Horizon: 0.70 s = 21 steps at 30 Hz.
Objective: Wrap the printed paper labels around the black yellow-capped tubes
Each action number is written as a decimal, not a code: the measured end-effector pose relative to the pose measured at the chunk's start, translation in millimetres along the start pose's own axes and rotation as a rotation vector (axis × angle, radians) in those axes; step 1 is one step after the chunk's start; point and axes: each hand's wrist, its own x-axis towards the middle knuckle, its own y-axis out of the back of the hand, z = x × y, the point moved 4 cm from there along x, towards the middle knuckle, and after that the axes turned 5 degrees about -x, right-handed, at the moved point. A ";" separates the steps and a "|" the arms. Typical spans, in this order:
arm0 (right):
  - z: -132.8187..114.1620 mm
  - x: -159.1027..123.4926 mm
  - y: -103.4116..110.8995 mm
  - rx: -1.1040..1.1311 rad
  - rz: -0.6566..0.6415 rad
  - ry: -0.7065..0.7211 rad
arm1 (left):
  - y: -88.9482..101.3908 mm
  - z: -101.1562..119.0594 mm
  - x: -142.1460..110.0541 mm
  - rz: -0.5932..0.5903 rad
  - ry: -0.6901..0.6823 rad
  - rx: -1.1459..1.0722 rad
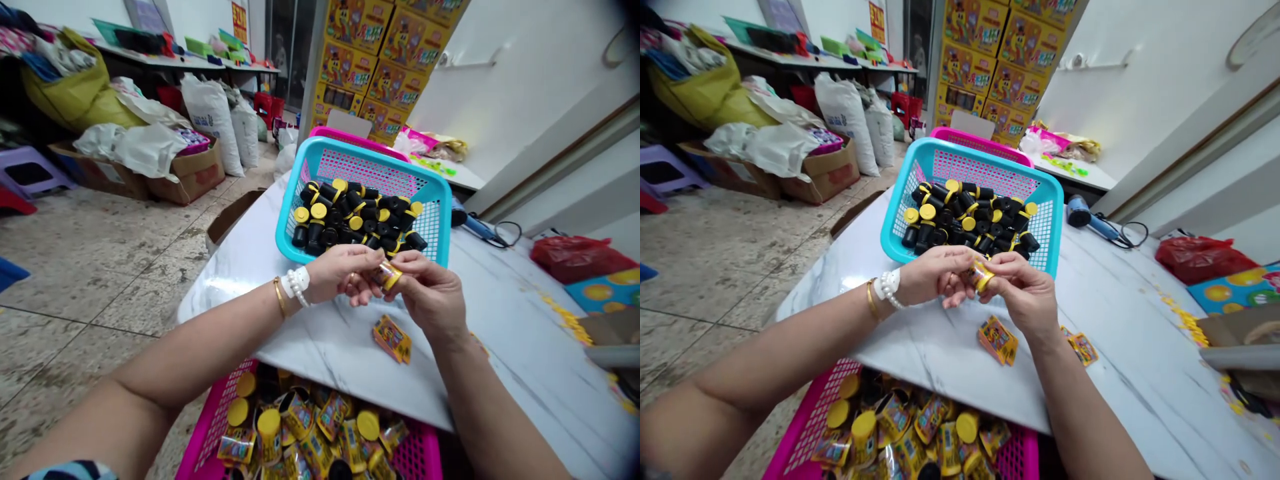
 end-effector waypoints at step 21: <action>-17.1 -5.7 -2.3 -0.371 0.062 0.374 | 2.6 -9.3 1.8 0.119 0.146 0.017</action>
